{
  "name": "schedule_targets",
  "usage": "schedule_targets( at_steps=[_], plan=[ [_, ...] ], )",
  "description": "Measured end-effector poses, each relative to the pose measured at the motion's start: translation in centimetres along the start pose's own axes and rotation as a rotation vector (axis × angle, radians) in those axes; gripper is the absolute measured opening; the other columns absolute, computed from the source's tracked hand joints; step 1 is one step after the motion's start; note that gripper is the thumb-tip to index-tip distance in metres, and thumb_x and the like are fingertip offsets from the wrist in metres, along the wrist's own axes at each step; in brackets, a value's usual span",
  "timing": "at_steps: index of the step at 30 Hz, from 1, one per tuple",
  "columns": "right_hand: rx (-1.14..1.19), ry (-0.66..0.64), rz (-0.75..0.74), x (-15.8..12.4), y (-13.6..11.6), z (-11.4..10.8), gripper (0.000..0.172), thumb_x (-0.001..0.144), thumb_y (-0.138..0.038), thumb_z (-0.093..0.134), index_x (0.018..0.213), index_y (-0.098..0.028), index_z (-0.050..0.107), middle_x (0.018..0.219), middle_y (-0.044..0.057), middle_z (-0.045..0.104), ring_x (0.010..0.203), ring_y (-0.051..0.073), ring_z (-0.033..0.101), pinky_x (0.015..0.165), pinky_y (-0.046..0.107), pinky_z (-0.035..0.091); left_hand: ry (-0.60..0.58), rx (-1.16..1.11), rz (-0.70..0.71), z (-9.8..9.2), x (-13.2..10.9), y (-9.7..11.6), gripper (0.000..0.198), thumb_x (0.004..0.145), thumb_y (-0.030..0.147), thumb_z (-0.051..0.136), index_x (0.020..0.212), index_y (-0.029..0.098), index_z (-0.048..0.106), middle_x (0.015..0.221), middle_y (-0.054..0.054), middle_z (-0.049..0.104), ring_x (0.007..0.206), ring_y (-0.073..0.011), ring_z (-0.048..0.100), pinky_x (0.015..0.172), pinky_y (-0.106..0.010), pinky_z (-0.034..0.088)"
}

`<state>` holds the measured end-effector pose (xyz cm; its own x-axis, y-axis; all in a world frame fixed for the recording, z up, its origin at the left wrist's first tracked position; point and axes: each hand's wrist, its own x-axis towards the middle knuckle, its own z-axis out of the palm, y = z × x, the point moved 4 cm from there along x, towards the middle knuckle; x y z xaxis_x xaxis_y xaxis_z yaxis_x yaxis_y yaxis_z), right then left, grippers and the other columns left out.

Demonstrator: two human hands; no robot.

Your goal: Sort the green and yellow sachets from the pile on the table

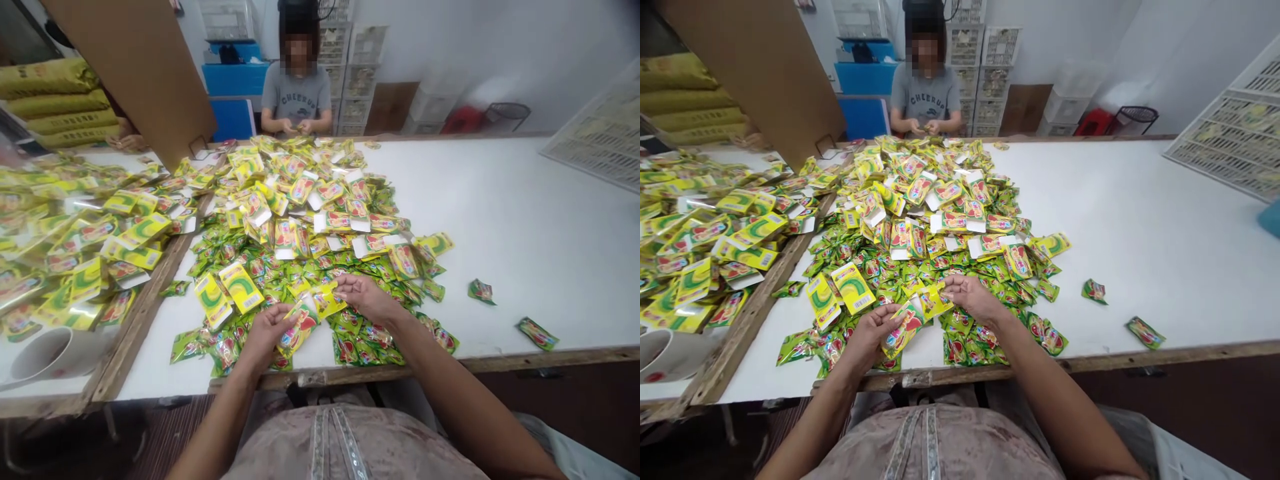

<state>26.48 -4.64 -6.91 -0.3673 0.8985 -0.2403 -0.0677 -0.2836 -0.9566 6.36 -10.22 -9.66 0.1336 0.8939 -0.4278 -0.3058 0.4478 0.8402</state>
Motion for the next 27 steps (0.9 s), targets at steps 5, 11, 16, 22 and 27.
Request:
schedule_targets(
  at_steps=[5,11,16,22,27],
  plan=[
    [-0.12,-0.032,0.054,-0.3,0.1,-0.1,0.026,0.059,-0.025,0.073,0.081,-0.017,0.06,0.069,-0.001,0.063,0.068,0.012,0.057,0.067,0.025,0.044,0.012,0.08,0.047,0.6,-0.1,0.4,0.037,0.056,0.031,0.08,0.084,0.013,0.065,0.078,-0.004,0.072,0.065,-0.014,0.065,0.064,-0.023,0.049],
    [-0.295,-0.035,-0.031,0.2,-1.3,0.5,0.02,0.067,-0.021,0.062,0.086,-0.015,0.064,0.073,0.001,0.064,0.071,0.013,0.059,0.071,0.026,0.044,-0.068,0.193,0.043,1.1,-0.4,1.3,0.034,0.058,0.031,0.078,0.085,0.015,0.066,0.077,-0.003,0.072,0.065,-0.0129,0.064,0.061,-0.02,0.047],
    [-0.42,0.034,-0.136,-0.3,-0.6,1.4,0.02,0.071,-0.021,0.057,0.088,-0.016,0.065,0.075,0.001,0.065,0.072,0.015,0.06,0.068,0.027,0.046,-0.036,0.13,0.016,1.3,-0.1,1.1,0.037,0.053,0.031,0.081,0.082,0.014,0.065,0.071,-0.002,0.072,0.062,-0.0137,0.064,0.061,-0.022,0.047],
    [-0.447,0.11,-0.14,-2.4,0.8,1.3,0.019,0.072,-0.025,0.059,0.088,-0.017,0.064,0.074,0.001,0.063,0.068,0.016,0.059,0.064,0.027,0.046,-0.102,0.092,-0.038,2.4,0.1,0.0,0.042,0.052,0.031,0.081,0.087,0.014,0.066,0.074,-0.003,0.071,0.066,-0.0144,0.064,0.066,-0.025,0.047],
    [-0.819,0.357,-0.177,-5.0,0.3,-0.2,0.023,0.08,-0.034,0.056,0.095,-0.018,0.063,0.077,0.005,0.064,0.072,0.02,0.058,0.067,0.031,0.044,-0.046,0.11,-0.02,1.8,0.5,-0.4,0.045,0.055,0.034,0.079,0.092,0.015,0.065,0.076,-0.003,0.071,0.067,-0.0157,0.064,0.063,-0.024,0.047]
  ],
)
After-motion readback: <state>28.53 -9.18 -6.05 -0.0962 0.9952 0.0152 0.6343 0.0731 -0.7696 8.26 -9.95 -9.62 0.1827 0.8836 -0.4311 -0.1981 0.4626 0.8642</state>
